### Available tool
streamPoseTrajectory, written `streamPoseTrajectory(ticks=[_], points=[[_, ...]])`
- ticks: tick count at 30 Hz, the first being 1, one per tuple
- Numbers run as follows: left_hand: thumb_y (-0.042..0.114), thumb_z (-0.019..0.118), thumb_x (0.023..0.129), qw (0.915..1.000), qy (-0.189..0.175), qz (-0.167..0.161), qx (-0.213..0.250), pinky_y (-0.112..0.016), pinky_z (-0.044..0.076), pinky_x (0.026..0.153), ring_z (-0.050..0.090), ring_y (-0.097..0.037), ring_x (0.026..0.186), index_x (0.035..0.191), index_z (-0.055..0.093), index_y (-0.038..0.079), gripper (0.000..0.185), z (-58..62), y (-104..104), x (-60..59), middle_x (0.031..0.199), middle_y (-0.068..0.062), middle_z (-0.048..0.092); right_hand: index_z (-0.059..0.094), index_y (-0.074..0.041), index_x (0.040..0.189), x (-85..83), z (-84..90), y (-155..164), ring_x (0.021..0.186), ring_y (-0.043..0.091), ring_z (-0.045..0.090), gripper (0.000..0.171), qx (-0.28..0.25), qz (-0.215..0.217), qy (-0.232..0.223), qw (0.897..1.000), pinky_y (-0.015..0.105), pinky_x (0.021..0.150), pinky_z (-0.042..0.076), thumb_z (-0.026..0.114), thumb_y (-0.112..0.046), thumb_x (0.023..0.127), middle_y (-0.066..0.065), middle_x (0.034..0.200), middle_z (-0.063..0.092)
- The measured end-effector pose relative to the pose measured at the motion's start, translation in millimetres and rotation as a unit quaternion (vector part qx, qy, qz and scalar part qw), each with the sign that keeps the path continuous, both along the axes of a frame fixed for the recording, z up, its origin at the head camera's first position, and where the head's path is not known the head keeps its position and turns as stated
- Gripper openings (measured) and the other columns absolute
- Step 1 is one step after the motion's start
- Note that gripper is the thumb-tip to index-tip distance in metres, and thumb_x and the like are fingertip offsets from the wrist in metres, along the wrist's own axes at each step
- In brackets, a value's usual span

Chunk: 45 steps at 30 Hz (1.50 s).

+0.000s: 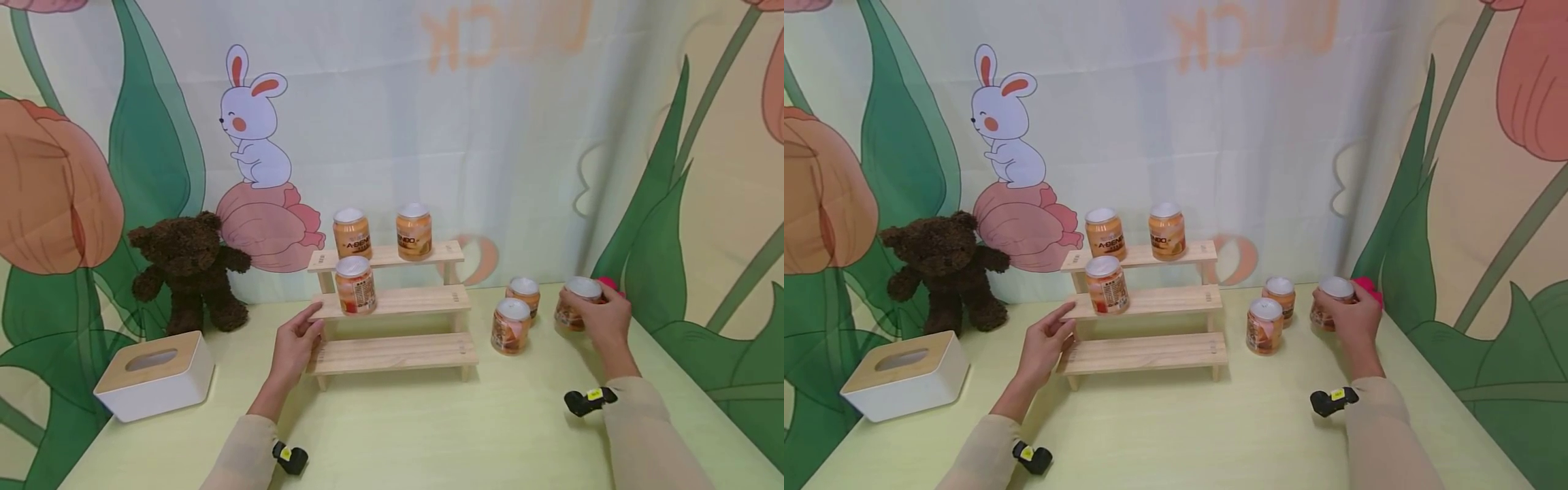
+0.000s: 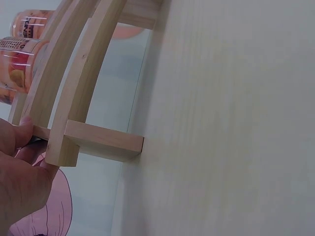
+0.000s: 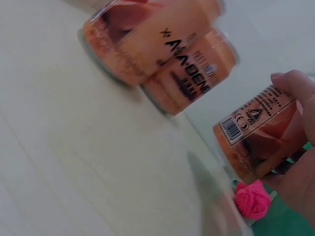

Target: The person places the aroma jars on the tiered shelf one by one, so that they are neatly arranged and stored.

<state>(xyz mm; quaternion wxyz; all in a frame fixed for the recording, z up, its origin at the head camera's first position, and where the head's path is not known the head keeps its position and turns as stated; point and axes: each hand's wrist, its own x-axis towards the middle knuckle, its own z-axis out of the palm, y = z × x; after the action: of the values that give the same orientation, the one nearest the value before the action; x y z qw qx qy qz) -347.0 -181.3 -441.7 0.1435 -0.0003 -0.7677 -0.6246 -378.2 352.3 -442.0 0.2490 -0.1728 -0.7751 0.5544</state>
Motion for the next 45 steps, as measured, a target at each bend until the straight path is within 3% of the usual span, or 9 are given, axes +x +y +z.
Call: streamPoseTrajectory(ticks=[7,13,23,32,40,45], points=[[0.012,0.061,0.100,1.0000,0.001,0.000,-0.003,-0.022,0.049,0.066,0.055,-0.020,0.081,0.137,0.063,0.015,0.037,0.4,0,0.2,0.094,-0.006,0.066,0.060,-0.001,0.133,16.3,19.5,3,0.099,0.008,0.053,0.068,-0.011,0.048,0.028,0.998,0.014,0.074,0.047,0.087,-0.032,0.079,-0.004,0.110,0.058],[0.012,0.062,0.100,1.0000,0.003,0.001,-0.004,-0.022,0.047,0.064,0.054,-0.019,0.080,0.137,0.063,0.014,0.037,0.8,0,-0.2,0.093,-0.005,0.064,0.058,0.001,0.138,29.7,45.3,-4,0.093,0.004,0.054,0.069,0.042,0.096,0.054,0.993,0.015,0.071,0.048,0.085,-0.030,0.082,-0.013,0.101,0.058],[0.012,0.062,0.100,1.0000,0.007,-0.001,-0.004,-0.023,0.046,0.064,0.055,-0.028,0.083,0.137,0.063,0.012,0.038,1.0,0,-0.3,0.091,-0.005,0.065,0.059,0.002,0.135,45.1,76.8,-31,0.099,0.005,0.057,0.061,0.079,0.175,0.091,0.977,0.016,0.075,0.049,0.083,-0.025,0.085,-0.008,0.110,0.060],[0.012,0.062,0.100,0.9999,0.011,-0.004,0.002,-0.022,0.045,0.063,0.054,-0.023,0.079,0.138,0.062,0.012,0.038,1.4,-1,1.9,0.089,-0.006,0.064,0.061,0.002,0.131,55.5,95.6,-63,0.097,0.011,0.060,0.056,0.085,0.240,0.103,0.962,0.020,0.076,0.051,0.082,-0.022,0.085,-0.005,0.109,0.063],[0.012,0.063,0.099,0.9997,0.017,-0.013,0.008,-0.022,0.045,0.063,0.054,-0.021,0.079,0.138,0.062,0.012,0.039,0.1,-2,0.8,0.089,-0.004,0.065,0.065,0.000,0.128,60.7,100.1,-95,0.099,0.020,0.061,0.053,0.105,0.287,0.091,0.948,0.025,0.078,0.053,0.083,-0.025,0.084,0.014,0.116,0.065],[0.008,0.062,0.100,0.9997,0.018,-0.010,0.010,-0.022,0.045,0.062,0.054,-0.020,0.077,0.137,0.063,0.011,0.038,-1.5,-1,-1.5,0.090,-0.009,0.065,0.065,-0.002,0.128,63.5,96.9,-114,0.101,0.024,0.061,0.055,0.099,0.316,0.075,0.941,0.030,0.079,0.054,0.084,-0.028,0.083,0.015,0.117,0.065]])
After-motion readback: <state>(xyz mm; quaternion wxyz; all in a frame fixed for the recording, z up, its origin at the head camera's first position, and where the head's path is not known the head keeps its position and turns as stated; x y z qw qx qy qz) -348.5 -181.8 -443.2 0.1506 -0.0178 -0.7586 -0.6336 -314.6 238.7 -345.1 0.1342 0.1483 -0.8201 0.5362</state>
